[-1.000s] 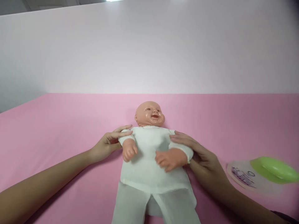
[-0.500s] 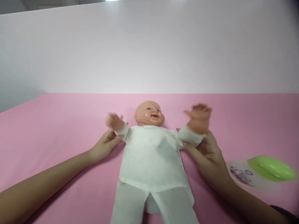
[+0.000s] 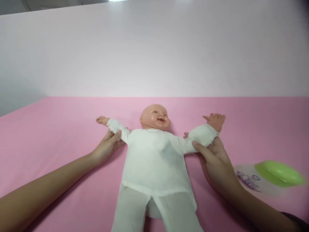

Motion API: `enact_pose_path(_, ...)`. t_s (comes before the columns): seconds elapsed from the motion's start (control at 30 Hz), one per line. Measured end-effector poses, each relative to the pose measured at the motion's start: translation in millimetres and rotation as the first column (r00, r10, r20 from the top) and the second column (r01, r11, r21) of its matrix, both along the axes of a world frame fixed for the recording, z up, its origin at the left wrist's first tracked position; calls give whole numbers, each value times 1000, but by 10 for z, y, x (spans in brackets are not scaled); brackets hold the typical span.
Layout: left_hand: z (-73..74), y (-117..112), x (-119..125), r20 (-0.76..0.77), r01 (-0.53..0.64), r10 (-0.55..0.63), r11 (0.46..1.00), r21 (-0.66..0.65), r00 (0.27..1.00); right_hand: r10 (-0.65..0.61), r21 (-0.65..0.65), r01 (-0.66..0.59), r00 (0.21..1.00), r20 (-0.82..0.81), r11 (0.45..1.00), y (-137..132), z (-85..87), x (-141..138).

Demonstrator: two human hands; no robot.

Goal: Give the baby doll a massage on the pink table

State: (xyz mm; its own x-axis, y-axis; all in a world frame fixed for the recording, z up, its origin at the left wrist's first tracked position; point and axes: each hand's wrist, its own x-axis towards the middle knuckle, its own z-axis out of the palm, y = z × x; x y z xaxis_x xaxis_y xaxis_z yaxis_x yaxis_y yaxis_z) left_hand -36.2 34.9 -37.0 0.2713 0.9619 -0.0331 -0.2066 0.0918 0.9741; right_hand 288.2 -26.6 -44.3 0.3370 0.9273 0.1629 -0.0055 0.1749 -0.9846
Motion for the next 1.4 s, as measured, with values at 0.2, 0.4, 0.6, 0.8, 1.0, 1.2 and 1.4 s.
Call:
enact_pose_path(0.2, 67, -108, -12, -334, 228, -141, 944, 238, 932, 168, 230, -307, 863, 476, 924, -114, 55, -22)
enact_pose_path(0.4, 91, -104, 2, -276, 156, -101, 970, 187, 956, 201, 119, -253, 921, 334, 960, -121, 74, -32)
enact_pose_path(0.6, 21, -4, 28, 22, 28, -27, 999, -22, 999, 8, -32, -7, 999, 52, 999, -70, 101, -61)
enact_pose_path(0.8, 71, -62, 8, -148, 119, -103, 987, 107, 984, 163, 111, -204, 941, 296, 973, -104, 91, -61)
enact_pose_path(1.0, 119, -104, -3, -302, 187, -124, 964, 189, 945, 227, 143, -334, 843, 488, 932, -130, 82, -32)
enact_pose_path(1.2, 50, -24, 19, 18, 54, -54, 999, 5, 998, 137, 22, -143, 976, 170, 989, -103, 108, -71)
enact_pose_path(1.4, 14, -8, 18, 23, 43, -43, 999, 5, 999, 33, -41, -30, 996, 84, 999, -67, 104, -88)
